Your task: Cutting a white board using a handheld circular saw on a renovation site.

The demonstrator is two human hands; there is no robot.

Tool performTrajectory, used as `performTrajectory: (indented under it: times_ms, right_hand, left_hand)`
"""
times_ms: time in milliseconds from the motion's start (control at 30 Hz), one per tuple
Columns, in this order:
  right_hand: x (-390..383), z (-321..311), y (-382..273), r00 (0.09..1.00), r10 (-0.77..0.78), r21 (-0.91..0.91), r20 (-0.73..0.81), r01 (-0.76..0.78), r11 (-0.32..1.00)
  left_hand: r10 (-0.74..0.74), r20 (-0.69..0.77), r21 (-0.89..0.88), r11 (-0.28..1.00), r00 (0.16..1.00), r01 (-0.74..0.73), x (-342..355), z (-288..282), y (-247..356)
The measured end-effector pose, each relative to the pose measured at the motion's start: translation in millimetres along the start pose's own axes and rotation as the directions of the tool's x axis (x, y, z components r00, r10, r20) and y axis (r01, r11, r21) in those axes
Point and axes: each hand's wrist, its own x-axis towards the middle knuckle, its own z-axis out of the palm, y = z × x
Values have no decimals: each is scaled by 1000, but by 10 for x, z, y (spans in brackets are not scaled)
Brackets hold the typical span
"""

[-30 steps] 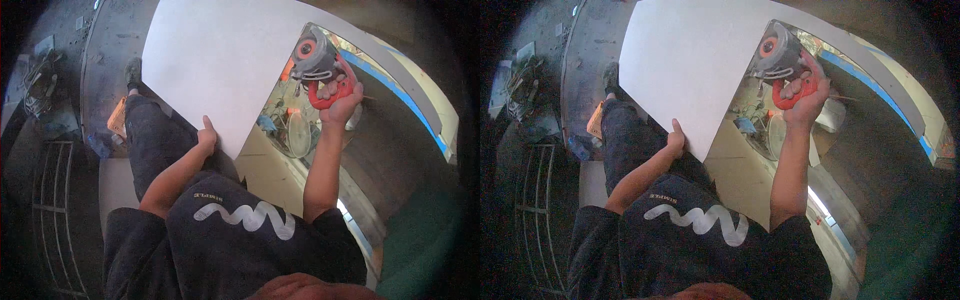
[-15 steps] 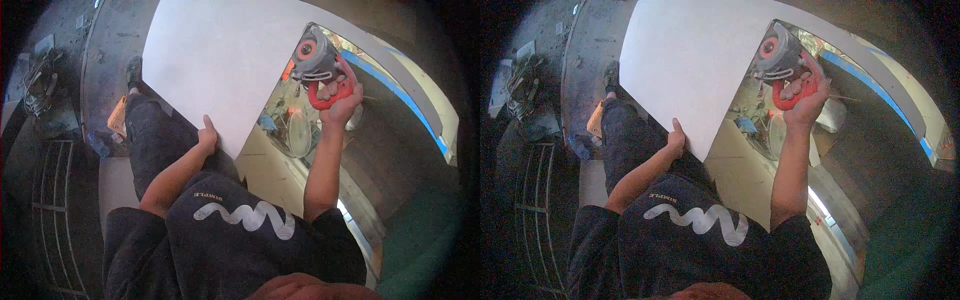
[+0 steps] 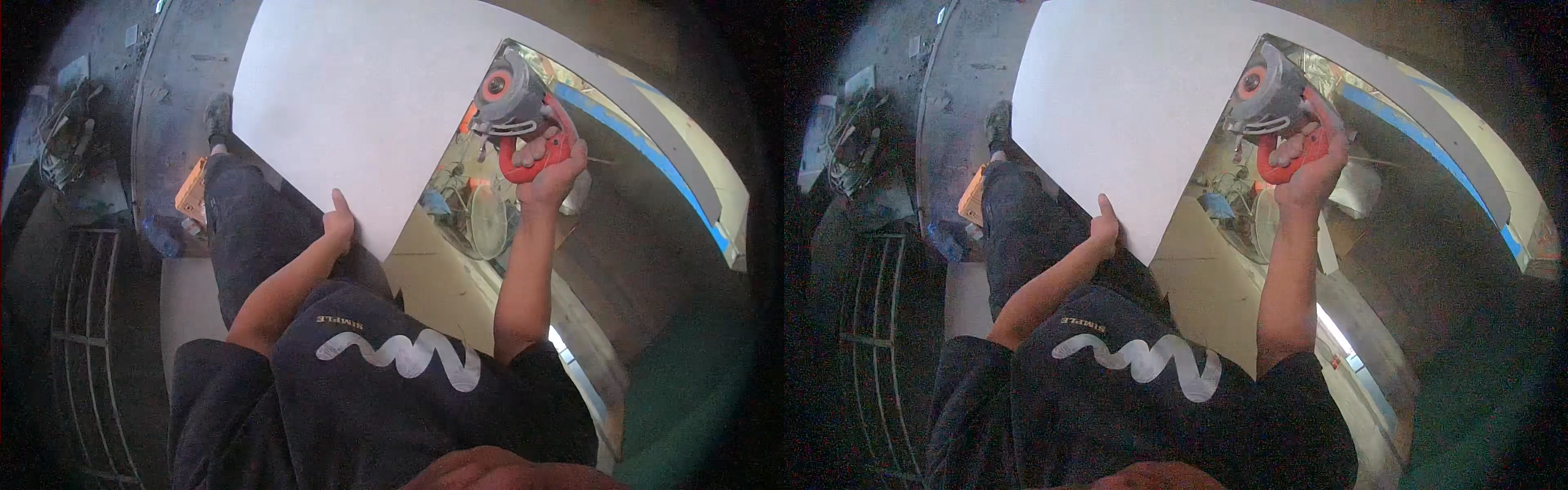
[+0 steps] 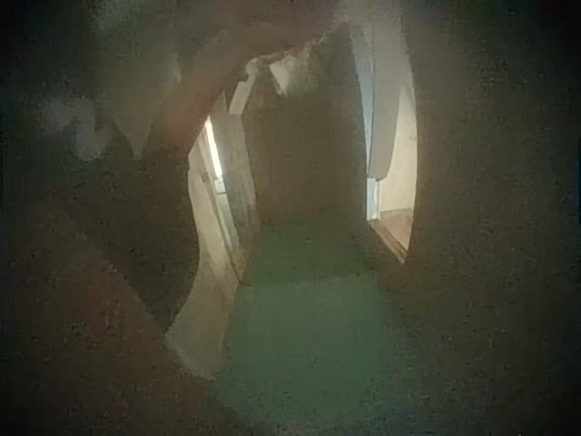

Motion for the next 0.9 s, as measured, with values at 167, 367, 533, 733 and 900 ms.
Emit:
performTrajectory:
  times_ms: [167, 367, 533, 733, 900]
  right_hand:
    - [-46, 35, -38, 999, 39, 8, 8, -39, 999]
    - [-44, 27, -29, 998, 67, 166, 9, -67, 984]
    - [-60, -62, 6, 997, 78, 84, 9, -78, 993]
    - [-84, 13, -28, 997, 72, 85, -19, -70, 994]
    - [-56, -7, 33, 994, 105, 145, 5, -105, 984]
  left_hand:
    - [92, -95, 18, 996, 991, -91, -85, 3, 19]
    - [87, -78, -43, 995, 993, -91, -208, -6, 85]
    - [76, 2, -38, 996, 997, -76, -196, -27, 87]
    - [74, -96, -22, 997, 993, -76, -401, -1, 169]
    - [122, -118, -85, 987, 985, -133, 9, 46, -59]
